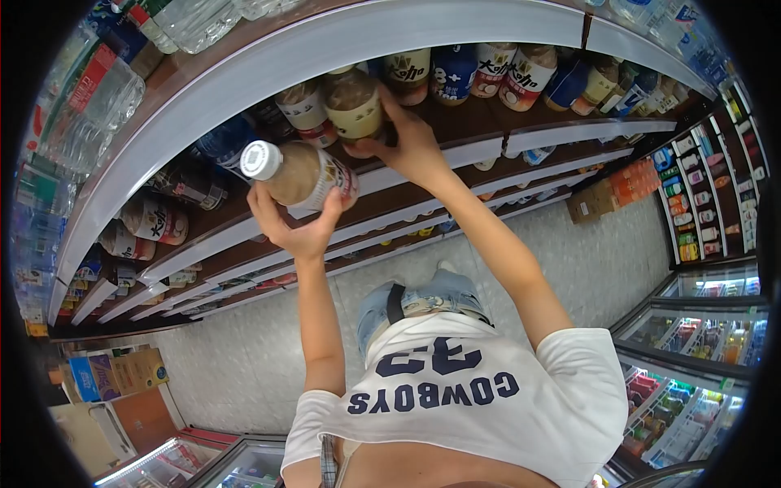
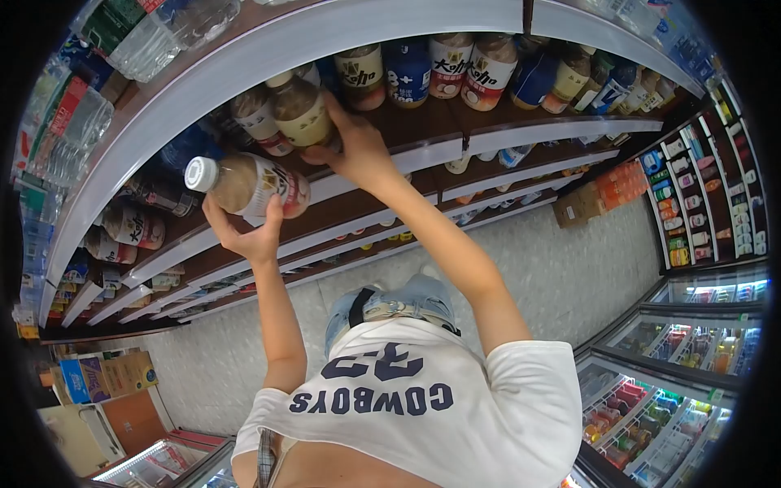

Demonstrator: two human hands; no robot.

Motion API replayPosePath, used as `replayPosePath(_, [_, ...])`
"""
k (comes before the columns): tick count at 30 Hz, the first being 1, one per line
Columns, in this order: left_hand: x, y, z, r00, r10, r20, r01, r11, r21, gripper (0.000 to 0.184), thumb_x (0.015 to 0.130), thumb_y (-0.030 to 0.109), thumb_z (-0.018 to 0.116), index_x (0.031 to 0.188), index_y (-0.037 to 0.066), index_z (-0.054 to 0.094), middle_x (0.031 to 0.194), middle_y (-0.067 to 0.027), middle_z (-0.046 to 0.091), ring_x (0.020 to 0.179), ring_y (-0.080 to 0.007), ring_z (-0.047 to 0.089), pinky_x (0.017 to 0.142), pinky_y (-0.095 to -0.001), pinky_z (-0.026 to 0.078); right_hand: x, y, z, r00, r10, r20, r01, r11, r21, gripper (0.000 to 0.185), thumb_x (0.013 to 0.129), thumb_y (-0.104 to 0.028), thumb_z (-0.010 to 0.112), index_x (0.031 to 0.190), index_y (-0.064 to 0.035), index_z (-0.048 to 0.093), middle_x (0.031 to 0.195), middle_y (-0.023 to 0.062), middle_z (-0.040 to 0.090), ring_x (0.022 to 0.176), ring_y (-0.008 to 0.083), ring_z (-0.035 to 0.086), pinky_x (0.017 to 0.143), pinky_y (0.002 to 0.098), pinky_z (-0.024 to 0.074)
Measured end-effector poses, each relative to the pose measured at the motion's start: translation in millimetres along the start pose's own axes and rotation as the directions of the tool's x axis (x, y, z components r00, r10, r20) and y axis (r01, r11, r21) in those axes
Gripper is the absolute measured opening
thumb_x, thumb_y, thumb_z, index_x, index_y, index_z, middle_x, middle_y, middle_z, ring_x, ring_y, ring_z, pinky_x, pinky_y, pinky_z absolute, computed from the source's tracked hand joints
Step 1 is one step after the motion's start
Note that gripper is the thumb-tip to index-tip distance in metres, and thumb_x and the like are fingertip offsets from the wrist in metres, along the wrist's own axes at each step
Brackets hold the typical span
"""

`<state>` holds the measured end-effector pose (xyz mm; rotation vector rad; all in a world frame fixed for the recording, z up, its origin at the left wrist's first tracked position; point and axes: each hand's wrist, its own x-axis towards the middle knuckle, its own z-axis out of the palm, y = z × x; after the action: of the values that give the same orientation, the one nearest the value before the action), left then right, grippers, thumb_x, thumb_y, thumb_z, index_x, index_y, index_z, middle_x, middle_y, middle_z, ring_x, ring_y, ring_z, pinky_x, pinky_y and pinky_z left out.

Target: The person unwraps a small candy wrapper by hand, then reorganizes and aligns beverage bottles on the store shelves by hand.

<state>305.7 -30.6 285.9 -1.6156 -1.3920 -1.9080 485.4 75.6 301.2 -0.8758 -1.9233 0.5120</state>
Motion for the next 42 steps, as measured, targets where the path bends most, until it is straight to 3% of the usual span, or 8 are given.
replayPosePath(11, [-20,2,-5,0.963,-0.216,0.159,0.252,0.931,-0.264,0.09,0.058,0.016,0.087,0.133,-0.007,0.044,0.121,-0.0153,0.046,0.11,-0.0271,0.055,0.091,-0.037,0.05,-26,4,12,0.984,0.09,-0.156,-0.094,0.995,-0.015,0.076,0.077,-0.028,0.08,0.141,-0.0053,0.043,0.129,0.0182,0.058,0.111,0.0295,0.06,0.095,0.0395,0.046])
replayPosePath(17, [-32,5,-4,0.949,-0.227,0.217,0.279,0.927,-0.251,0.088,0.058,0.018,0.087,0.133,-0.004,0.046,0.119,-0.0141,0.048,0.107,-0.0255,0.056,0.083,-0.0349,0.053,16,3,-71,0.916,-0.191,-0.353,0.066,0.939,-0.338,0.024,0.084,-0.014,0.071,0.106,-0.0055,0.068,0.098,0.0115,0.068,0.096,0.0253,0.065,0.083,0.0354,0.0489])
replayPosePath(18, [-33,7,-1,0.942,-0.241,0.235,0.3,0.917,-0.263,0.088,0.058,0.019,0.087,0.132,-0.004,0.047,0.119,-0.0141,0.048,0.107,-0.0253,0.057,0.083,-0.0346,0.053,36,0,-80,0.908,-0.266,-0.323,0.163,0.936,-0.313,0.026,0.082,-0.023,0.072,0.099,-0.0041,0.067,0.099,0.0129,0.067,0.095,0.0343,0.062,0.079,0.0415,0.0492])
replayPosePath(21, [-38,19,15,0.924,-0.262,0.278,0.343,0.89,-0.3,0.087,0.058,0.021,0.088,0.131,-0.005,0.048,0.117,-0.0139,0.05,0.106,-0.0247,0.057,0.081,-0.034,0.053,92,7,-84,0.957,-0.29,0.011,0.237,0.758,-0.608,0.042,0.081,-0.032,0.072,0.111,-0.0039,0.062,0.095,0.016,0.068,0.09,0.0354,0.065,0.077,0.0445,0.0514])
replayPosePath(24, [-43,35,43,0.924,-0.272,0.268,0.357,0.863,-0.357,0.087,0.057,0.023,0.089,0.13,-0.005,0.049,0.116,-0.0133,0.05,0.104,-0.024,0.057,0.078,-0.0331,0.053,128,14,-72,0.97,-0.192,0.152,0.245,0.738,-0.628,0.043,0.081,-0.033,0.072,0.111,-0.0039,0.062,0.095,0.0161,0.068,0.09,0.0354,0.065,0.077,0.0445,0.0514])
replayPosePath(31, [-50,42,82,0.916,-0.368,0.157,0.4,0.844,-0.356,0.085,0.059,0.019,0.087,0.132,-0.002,0.047,0.118,-0.0119,0.048,0.106,-0.0232,0.055,0.079,-0.0331,0.053,158,21,-81,0.946,-0.18,0.27,0.307,0.763,-0.569,0.045,0.081,-0.034,0.072,0.113,-0.0041,0.061,0.096,0.0164,0.067,0.091,0.0354,0.065,0.078,0.0444,0.0514])
replayPosePath(36, [-52,46,102,0.934,-0.358,-0.004,0.335,0.877,-0.345,0.082,0.061,0.015,0.079,0.134,-0.001,0.044,0.119,-0.0135,0.045,0.113,-0.0269,0.051,0.098,-0.0398,0.042,175,24,-84,0.923,-0.202,0.328,0.354,0.782,-0.513,0.046,0.081,-0.034,0.072,0.113,-0.0042,0.061,0.096,0.0166,0.067,0.091,0.0354,0.065,0.078,0.0444,0.0514])
replayPosePath(42, [-49,53,110,0.934,-0.298,-0.197,0.278,0.953,-0.124,0.085,0.059,0.015,0.074,0.136,-0.002,0.042,0.119,-0.0153,0.045,0.113,-0.0301,0.05,0.099,-0.0426,0.041,178,22,-75,0.898,-0.213,0.385,0.385,0.803,-0.454,0.047,0.081,-0.035,0.072,0.114,-0.0043,0.06,0.097,0.0168,0.067,0.092,0.0354,0.065,0.079,0.0443,0.0514])
